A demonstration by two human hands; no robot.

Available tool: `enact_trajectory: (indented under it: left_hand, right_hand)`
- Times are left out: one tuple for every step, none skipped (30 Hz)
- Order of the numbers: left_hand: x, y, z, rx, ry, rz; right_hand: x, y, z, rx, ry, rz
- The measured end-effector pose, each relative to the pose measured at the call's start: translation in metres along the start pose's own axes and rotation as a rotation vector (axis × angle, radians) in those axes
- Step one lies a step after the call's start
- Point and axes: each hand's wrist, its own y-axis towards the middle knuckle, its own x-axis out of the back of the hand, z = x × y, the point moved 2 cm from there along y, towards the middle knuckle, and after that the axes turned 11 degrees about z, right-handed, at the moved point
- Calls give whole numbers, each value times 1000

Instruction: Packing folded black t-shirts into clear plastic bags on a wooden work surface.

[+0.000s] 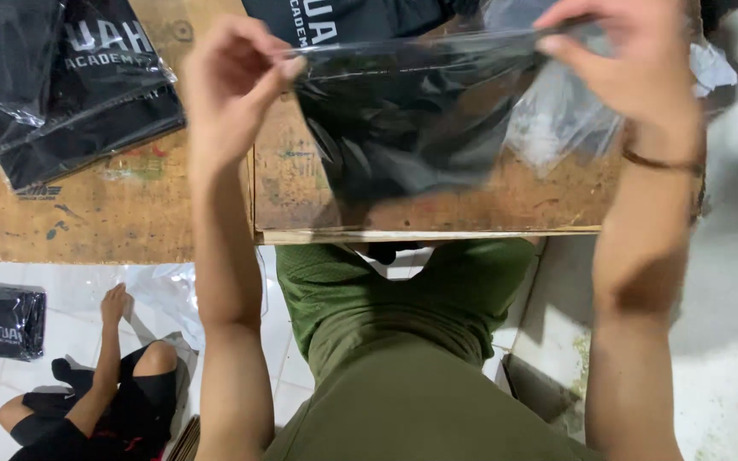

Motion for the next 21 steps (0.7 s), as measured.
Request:
enact_trajectory:
  left_hand:
    - [-4,-10,-21,-4,1,0]
    - [-7,-20,-45,-96,90,25]
    - [-11,-30,-69,-184,180,48]
    - [-12,-45,-69,-185,181,47]
    - [-15,-59,-67,-183,119,183]
    - [-18,-74,-65,-178,56,319]
    - [-20,-81,-60,-177,58,315]
    - [-24,-88,-51,-58,123,439]
    - [-29,-97,-43,70,184,562]
    - [-38,-96,-30,75,181,560]
    - [-46,-96,-15,147,241,431]
    - [-54,-97,-1,218,301,303]
    - [-67,-90,17,226,293,304]
    - [-79,-82,33,143,380,172]
    - [-88,-72,48,47,471,39]
    - [-98,-71,84,46,470,38]
    - [-108,-70,122,131,629,46]
    - [-117,-69,159,217,788,54]
    - [-123,-75,174,215,788,53]
    - [-127,-80,192,390,1001,61]
    - [-126,-82,209,568,1218,60]
  right_hand:
    - [6,-12,32,2,-3,-2]
    - [13,-25,66,70,-34,-52]
    - [19,-37,99,137,-61,-100]
    - [11,-45,109,139,-61,-101]
    - [2,-52,119,162,-15,-52]
    - [-7,-60,128,186,31,-3]
    - [-19,-71,116,189,31,0]
    - [-35,-82,102,80,17,181]
    - [-52,-97,87,-37,8,363]
    - [-67,-90,88,-38,12,367]
    - [-81,-87,88,-154,79,315]
    - [-96,-84,89,-272,145,263]
    - [-113,-70,85,-280,150,270]
    - [-129,-56,82,-245,160,201]
    - [-143,-39,78,-202,165,127]
    - [-170,-23,59,-203,163,128]
    - [-196,-8,41,-193,85,87]
    - [-223,7,24,-182,7,46]
    - [-235,8,17,-181,5,45]
    - [-247,9,9,-287,-165,66]
    - [-259,16,1,-382,-336,82]
